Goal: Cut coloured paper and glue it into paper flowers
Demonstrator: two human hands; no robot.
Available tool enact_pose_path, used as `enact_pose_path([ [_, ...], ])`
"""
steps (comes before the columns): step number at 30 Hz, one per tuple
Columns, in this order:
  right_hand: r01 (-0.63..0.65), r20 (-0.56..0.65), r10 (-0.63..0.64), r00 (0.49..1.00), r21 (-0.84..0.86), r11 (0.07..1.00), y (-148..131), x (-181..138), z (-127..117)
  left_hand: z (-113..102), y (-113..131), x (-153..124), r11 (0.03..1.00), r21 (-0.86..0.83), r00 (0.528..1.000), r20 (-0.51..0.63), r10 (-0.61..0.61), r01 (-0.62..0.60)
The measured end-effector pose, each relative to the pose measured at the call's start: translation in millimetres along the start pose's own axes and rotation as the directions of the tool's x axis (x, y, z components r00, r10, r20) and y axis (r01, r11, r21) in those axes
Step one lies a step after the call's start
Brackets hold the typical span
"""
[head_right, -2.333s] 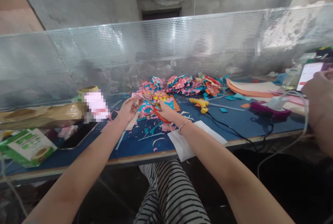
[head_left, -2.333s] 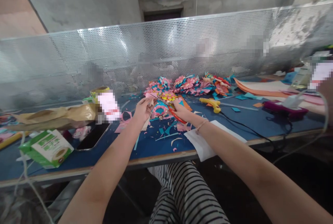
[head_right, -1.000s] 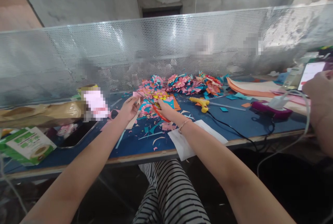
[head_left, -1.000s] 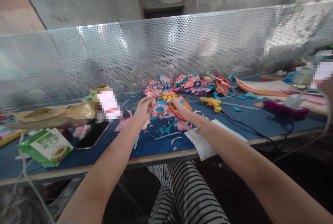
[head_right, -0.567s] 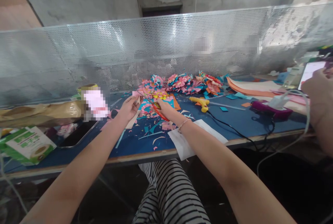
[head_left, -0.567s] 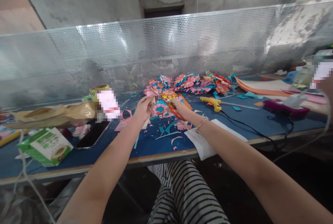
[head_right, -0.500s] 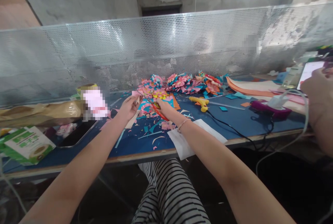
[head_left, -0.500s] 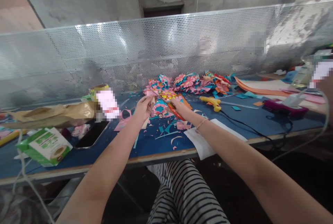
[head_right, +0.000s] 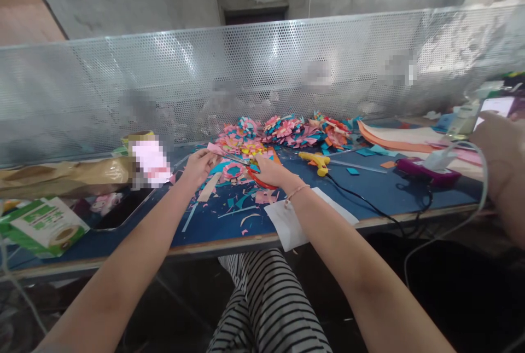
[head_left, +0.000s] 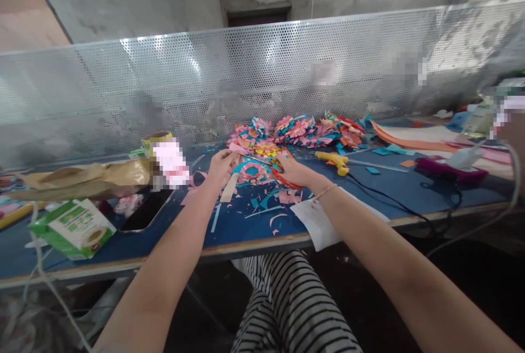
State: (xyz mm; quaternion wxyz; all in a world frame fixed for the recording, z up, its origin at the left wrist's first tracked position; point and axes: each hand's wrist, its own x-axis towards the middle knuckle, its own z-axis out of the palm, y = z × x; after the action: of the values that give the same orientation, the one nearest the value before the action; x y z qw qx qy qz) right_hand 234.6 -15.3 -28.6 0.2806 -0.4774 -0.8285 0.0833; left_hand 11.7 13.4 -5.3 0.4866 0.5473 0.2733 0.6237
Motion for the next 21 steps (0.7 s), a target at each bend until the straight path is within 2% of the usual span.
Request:
enact_pose_path([
  [6,0.019,0.061,-0.015,0.998,-0.054,0.998,-4.2,-3.2,-6.0,-1.5,5.3,-1.1,0.994,0.096,0.998,0.039,-0.05,0.046],
  [12,0.057,0.073,-0.056,0.996,-0.005,0.998,-0.4,-2.4,-6.2,-1.5,7.9,-1.3,0.99,0.127,0.994,0.088,-0.068,0.056],
  [17,0.078,0.078,-0.081,0.994,0.041,0.996,1.3,-2.6,-8.1,-7.7,7.8,1.6,0.984,0.174,0.992,0.113,-0.063,0.042],
  [21,0.102,0.076,-0.109,0.991,0.082,0.991,3.8,-1.7,-8.0,-14.6,5.0,6.0,0.956,0.293,0.991,0.127,-0.029,-0.009],
])
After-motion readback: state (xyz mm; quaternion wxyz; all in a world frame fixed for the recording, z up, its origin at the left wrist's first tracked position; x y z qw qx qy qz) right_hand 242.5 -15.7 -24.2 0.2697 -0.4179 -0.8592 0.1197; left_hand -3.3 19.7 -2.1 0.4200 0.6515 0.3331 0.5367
